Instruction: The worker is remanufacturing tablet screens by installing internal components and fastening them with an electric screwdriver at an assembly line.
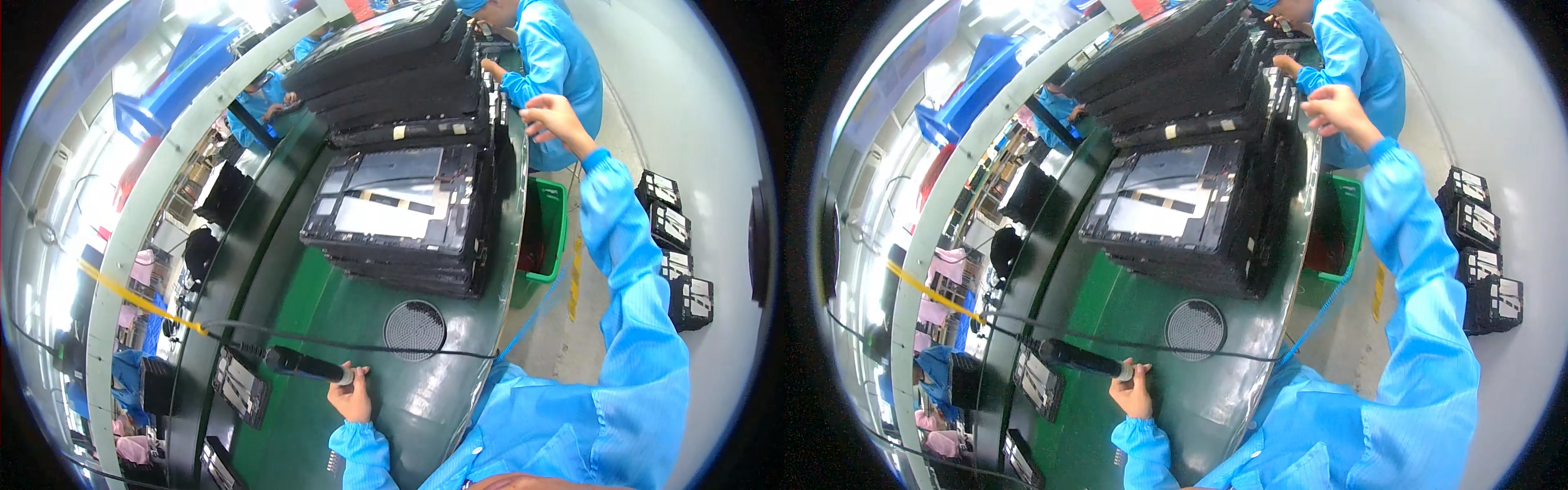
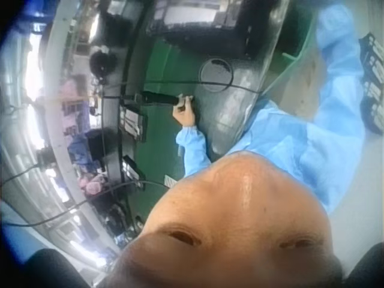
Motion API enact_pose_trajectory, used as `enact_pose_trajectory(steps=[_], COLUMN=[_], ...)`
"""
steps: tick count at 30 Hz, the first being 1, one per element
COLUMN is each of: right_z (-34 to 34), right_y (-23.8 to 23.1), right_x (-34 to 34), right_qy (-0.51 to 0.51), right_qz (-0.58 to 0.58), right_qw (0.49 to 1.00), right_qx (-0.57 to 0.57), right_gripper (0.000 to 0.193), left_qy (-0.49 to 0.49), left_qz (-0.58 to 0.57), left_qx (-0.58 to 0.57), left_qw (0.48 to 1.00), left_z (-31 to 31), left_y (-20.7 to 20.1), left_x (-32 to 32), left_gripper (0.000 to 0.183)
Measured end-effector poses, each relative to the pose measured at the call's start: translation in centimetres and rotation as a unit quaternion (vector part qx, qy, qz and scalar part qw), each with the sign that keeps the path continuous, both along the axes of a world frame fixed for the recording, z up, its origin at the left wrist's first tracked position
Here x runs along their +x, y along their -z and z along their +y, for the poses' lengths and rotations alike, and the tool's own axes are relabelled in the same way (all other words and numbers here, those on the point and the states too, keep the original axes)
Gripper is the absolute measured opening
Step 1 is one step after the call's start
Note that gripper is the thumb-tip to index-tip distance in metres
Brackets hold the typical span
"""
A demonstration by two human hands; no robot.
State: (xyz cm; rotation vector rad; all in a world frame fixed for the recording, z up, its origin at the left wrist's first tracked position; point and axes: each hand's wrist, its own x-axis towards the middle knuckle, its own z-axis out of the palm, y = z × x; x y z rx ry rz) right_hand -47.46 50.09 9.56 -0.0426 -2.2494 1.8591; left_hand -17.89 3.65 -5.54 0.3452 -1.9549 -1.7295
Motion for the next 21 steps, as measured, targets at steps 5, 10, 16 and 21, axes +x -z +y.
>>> enact_pose_trajectory(steps=[5, 10, 16, 21], right_z=[0.0, 0.2, -0.4, -2.8], right_y=[-0.3, 0.2, -1.6, -3.3], right_x=[-9.9, -14.7, -20.7, -23.4], right_qy=[0.063, 0.091, 0.229, 0.053], right_qz=[-0.041, 0.029, 0.094, -0.066], right_qw=[0.993, 0.982, 0.959, 0.986], right_qx=[0.092, 0.163, 0.140, -0.141], right_gripper=[0.047, 0.066, 0.048, 0.055], left_qy=[-0.059, -0.086, -0.113, -0.136], left_qz=[-0.013, -0.003, 0.003, -0.006], left_qx=[-0.012, -0.017, -0.036, -0.044], left_qw=[0.998, 0.996, 0.993, 0.990], left_z=[0.4, 0.7, 1.2, 1.4], left_y=[-0.3, 0.0, 0.2, -0.2], left_x=[-0.2, -0.6, -1.3, -0.9], left_gripper=[0.020, 0.020, 0.015, 0.016])
